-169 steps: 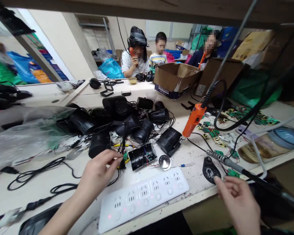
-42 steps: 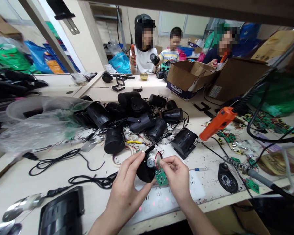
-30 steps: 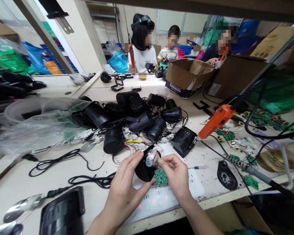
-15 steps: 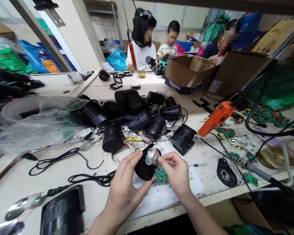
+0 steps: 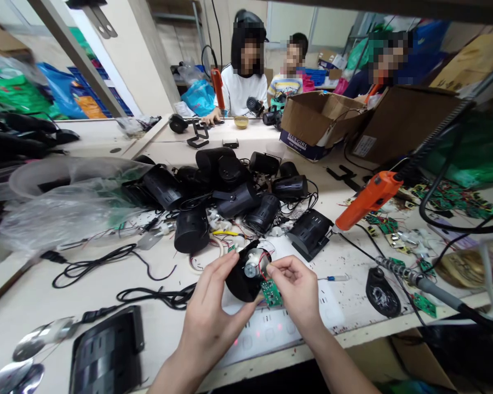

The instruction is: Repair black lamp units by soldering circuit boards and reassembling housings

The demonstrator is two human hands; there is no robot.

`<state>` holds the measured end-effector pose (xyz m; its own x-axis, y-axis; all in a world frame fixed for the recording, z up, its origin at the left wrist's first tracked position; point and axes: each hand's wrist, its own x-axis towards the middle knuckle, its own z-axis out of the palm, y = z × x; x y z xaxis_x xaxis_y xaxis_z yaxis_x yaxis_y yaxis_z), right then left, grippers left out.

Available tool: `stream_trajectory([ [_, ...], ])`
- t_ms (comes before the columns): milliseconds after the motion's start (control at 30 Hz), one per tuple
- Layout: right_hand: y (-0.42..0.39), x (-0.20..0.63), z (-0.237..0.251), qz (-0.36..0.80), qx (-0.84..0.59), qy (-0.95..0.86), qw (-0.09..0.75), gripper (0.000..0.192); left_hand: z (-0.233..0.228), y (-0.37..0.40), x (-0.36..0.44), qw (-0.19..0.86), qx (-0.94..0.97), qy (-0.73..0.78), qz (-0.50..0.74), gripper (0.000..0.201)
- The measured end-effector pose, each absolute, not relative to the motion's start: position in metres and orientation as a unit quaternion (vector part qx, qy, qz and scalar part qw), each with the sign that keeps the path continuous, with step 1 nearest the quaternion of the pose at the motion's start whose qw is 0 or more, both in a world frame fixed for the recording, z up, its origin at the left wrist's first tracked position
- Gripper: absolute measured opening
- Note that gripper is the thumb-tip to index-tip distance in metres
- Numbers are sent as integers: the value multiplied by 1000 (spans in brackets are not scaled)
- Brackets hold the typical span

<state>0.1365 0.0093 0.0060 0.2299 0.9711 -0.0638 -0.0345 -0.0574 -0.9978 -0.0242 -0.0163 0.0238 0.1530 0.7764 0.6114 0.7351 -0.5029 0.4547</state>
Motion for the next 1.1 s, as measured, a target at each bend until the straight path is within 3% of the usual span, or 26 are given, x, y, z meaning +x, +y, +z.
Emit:
stream_trajectory([
  [1100,8,136,0,448,-565,-438,537,16,15,-22,-15,16,726,527,441,55],
])
